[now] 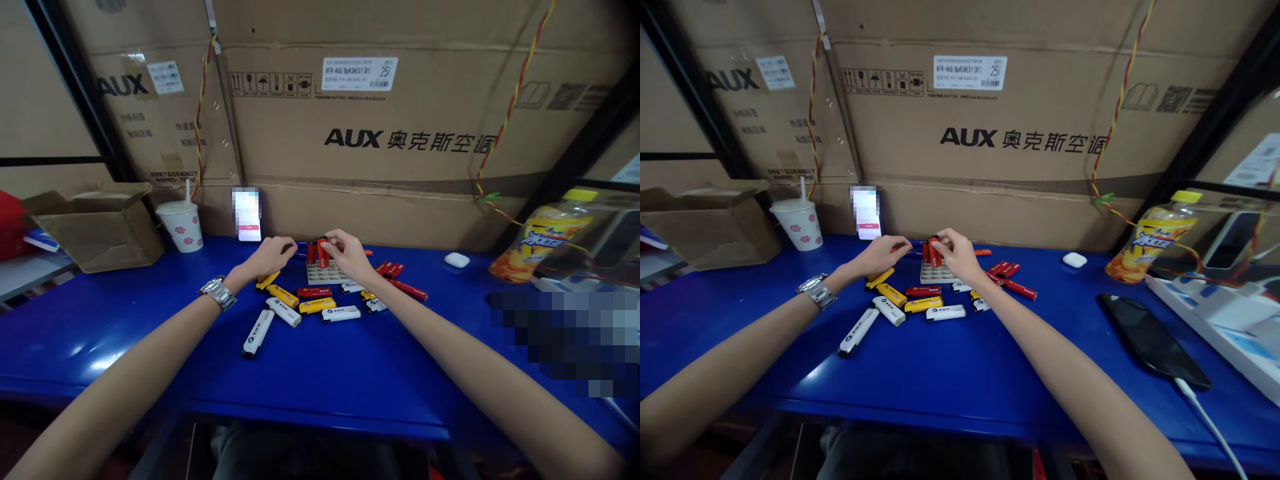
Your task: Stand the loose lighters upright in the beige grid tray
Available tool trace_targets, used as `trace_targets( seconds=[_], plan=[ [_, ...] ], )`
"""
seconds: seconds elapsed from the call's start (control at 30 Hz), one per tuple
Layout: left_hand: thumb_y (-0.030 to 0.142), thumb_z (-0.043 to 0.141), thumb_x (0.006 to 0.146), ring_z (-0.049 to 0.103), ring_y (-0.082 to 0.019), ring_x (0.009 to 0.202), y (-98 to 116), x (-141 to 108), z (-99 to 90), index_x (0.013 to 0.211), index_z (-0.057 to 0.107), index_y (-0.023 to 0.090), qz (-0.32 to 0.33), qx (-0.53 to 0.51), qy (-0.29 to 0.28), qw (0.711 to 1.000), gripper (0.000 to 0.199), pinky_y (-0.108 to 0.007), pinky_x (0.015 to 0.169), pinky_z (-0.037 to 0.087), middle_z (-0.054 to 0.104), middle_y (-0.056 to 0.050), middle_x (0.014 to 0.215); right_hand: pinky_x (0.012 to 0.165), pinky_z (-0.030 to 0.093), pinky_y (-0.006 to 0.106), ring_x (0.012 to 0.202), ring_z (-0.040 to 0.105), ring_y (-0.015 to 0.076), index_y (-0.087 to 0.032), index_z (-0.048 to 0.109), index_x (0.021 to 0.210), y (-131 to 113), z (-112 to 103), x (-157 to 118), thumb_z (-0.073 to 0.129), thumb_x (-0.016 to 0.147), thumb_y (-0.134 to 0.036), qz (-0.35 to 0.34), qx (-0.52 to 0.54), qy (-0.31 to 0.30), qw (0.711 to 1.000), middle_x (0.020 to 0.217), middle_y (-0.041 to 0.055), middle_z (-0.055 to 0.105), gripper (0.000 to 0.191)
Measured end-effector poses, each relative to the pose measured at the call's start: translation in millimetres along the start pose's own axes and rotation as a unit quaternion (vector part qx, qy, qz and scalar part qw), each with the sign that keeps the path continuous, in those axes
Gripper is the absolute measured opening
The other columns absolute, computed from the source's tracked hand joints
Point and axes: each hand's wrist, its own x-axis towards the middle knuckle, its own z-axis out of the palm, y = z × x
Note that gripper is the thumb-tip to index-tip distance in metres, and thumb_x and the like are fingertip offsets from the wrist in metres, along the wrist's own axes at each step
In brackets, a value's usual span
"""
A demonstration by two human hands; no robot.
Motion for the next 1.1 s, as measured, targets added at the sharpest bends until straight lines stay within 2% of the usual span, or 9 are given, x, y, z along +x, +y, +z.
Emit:
trace_targets(
  seconds=[0.1,0.23,0.47,0.57,0.67,0.77,0.87,1.0,1.1],
  plan=[
    [0.032,0.043,0.086,0.062,-0.021,0.076,-9,-5,-13.6,0.096,0.069,0.012,-0.003,0.038,-0.030,0.999,0.034,-0.031,0.069,0.041,0.071,-0.012,0.089,0.066,0.044,0.030,0.065,0.055,0.0156,-0.018,0.056,0.089,3,10,2,0.057,0.082,-0.035,-0.001,-0.012,0.017,1.000,0.070,0.0012,0.060,0.018],
    [0.034,0.041,0.087,0.060,-0.021,0.073,-18,-8,-22.9,0.094,0.068,0.012,-0.014,0.077,-0.074,0.994,0.036,-0.029,0.063,0.038,0.070,-0.013,0.086,0.068,0.044,0.031,0.068,0.060,0.0175,-0.018,0.059,0.088,2,13,0,0.060,0.081,-0.029,-0.005,-0.066,0.014,0.998,0.073,0.0036,0.066,0.013],
    [0.026,0.040,0.085,0.058,-0.020,0.072,-37,-7,-37.6,0.094,0.066,0.012,-0.033,0.177,-0.111,0.977,0.030,-0.028,0.062,0.036,0.068,-0.014,0.088,0.068,0.043,0.031,0.069,0.064,0.0198,-0.019,0.062,0.097,-5,15,-6,0.063,0.080,-0.033,0.018,-0.146,-0.020,0.989,0.077,0.0053,0.070,0.022],
    [0.024,0.041,0.084,0.059,-0.021,0.078,-46,-8,-44.9,0.098,0.065,0.012,-0.061,0.179,-0.149,0.971,0.030,-0.028,0.065,0.038,0.068,-0.015,0.095,0.065,0.042,0.029,0.063,0.061,0.0172,-0.020,0.057,0.105,-12,10,-3,0.058,0.083,-0.036,0.010,-0.153,0.004,0.988,0.075,0.0028,0.069,0.027],
    [0.026,0.046,0.080,0.060,-0.021,0.077,-50,-9,-48.7,0.098,0.065,0.013,-0.076,0.172,-0.173,0.967,0.029,-0.027,0.065,0.039,0.069,-0.013,0.092,0.064,0.040,0.028,0.059,0.058,0.0155,-0.020,0.058,0.096,-14,-7,2,0.045,0.089,-0.029,0.013,-0.211,0.011,0.977,0.072,0.0026,0.067,0.017],
    [0.035,0.054,0.076,0.059,-0.020,0.071,-53,-11,-47.5,0.096,0.064,0.015,-0.095,0.167,-0.213,0.958,0.030,-0.027,0.060,0.039,0.069,-0.011,0.087,0.064,0.040,0.028,0.066,0.059,0.0179,-0.020,0.061,0.090,0,-31,5,0.043,0.086,-0.019,0.052,-0.311,-0.017,0.949,0.074,0.0054,0.067,0.019],
    [0.037,0.060,0.072,0.058,-0.020,0.066,-56,-13,-43.5,0.089,0.062,0.016,-0.107,0.177,-0.246,0.947,0.027,-0.026,0.055,0.036,0.068,-0.009,0.085,0.075,0.042,0.031,0.086,0.061,0.0218,-0.018,0.065,0.097,27,-56,5,0.045,0.083,-0.014,0.097,-0.383,-0.066,0.916,0.094,0.0103,0.069,0.025],
    [0.030,0.060,0.072,0.056,-0.019,0.065,-58,-13,-41.4,0.087,0.059,0.016,-0.096,0.190,-0.219,0.952,0.021,-0.027,0.054,0.034,0.066,-0.009,0.083,0.088,0.041,0.039,0.106,0.055,0.0272,-0.019,0.059,0.121,59,-77,4,0.045,0.082,-0.014,0.125,-0.447,-0.197,0.863,0.119,0.0123,0.063,0.042],
    [0.028,0.056,0.076,0.057,-0.020,0.069,-54,-11,-44.4,0.095,0.056,0.016,-0.084,0.191,-0.175,0.962,0.022,-0.028,0.056,0.035,0.065,-0.011,0.087,0.088,0.041,0.043,0.110,0.052,0.0315,-0.019,0.051,0.132,66,-80,5,0.046,0.086,-0.022,0.133,-0.468,-0.267,0.832,0.124,0.0149,0.060,0.047]
  ],
)
